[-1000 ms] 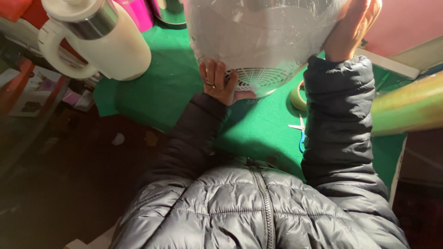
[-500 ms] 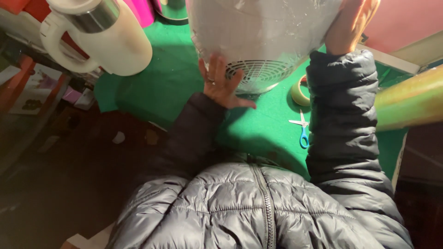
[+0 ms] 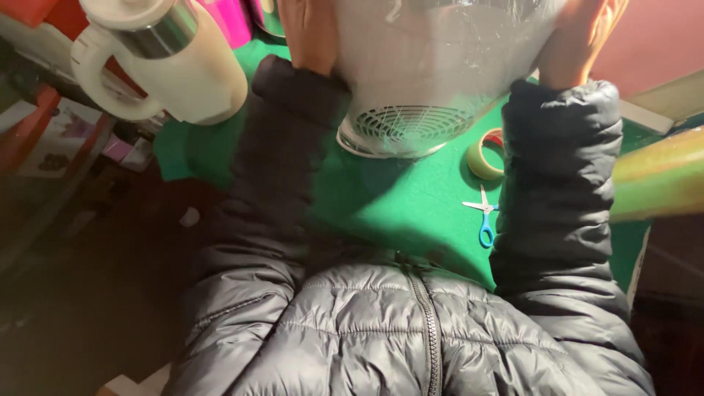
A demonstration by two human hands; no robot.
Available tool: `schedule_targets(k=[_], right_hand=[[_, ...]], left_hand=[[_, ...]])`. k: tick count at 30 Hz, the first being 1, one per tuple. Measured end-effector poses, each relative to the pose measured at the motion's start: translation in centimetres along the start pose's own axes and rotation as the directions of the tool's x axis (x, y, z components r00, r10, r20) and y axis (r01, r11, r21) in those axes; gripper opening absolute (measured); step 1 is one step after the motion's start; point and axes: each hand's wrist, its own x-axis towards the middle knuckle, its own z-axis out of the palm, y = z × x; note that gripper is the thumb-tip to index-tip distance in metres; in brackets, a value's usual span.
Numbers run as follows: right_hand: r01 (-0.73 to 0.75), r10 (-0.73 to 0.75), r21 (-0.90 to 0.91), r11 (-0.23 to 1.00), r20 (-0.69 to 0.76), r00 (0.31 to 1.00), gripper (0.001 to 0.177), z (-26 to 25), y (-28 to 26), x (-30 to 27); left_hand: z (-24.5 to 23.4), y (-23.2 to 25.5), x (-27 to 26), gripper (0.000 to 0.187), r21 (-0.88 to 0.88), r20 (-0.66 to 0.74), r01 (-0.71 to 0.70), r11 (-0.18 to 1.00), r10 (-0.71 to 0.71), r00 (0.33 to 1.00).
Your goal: The person wraps an appliance in plastic wrap by hand and secures it with tape using scissors to cut the tape.
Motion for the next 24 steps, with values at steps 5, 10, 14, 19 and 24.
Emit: schedule_targets(k=[5, 10, 14, 19, 24], right_hand=[[-0.041, 0.046, 0.104, 0.994, -0.046, 0.998, 0.055, -0.2, 1.4, -0.8], [-0.071, 0.092, 0.211, 0.975, -0.094, 0.991, 0.062, -0.8, 2.8, -1.9], [-0.062, 0.094, 0.289, 0.955, -0.097, 0.991, 0.068, -1.0, 6.1, -3.4], [-0.029, 0.06, 0.399, 0.917, -0.066, 0.996, 0.074, 0.3, 4.2, -4.5], [-0.116, 0.12, 0.558, 0.822, 0.029, 0.992, 0.075, 3.2, -2.2, -5.7]], left_hand=[[-0.9, 4.3, -1.5, 0.039, -0.309, 0.005, 0.173, 0.935, -0.181, 0.984], [-1.9, 7.0, -2.2, 0.039, -0.231, 0.009, 0.098, 0.968, -0.098, 0.995], [-2.6, 7.0, -3.5, 0.043, -0.175, 0.094, 0.137, 0.975, -0.122, 0.988], [-1.8, 6.4, -6.9, 0.061, -0.436, 0.151, 0.251, 0.864, -0.204, 0.967], [-0.4, 4.5, -8.9, 0.072, -0.803, 0.106, 0.228, 0.55, -0.245, 0.964]])
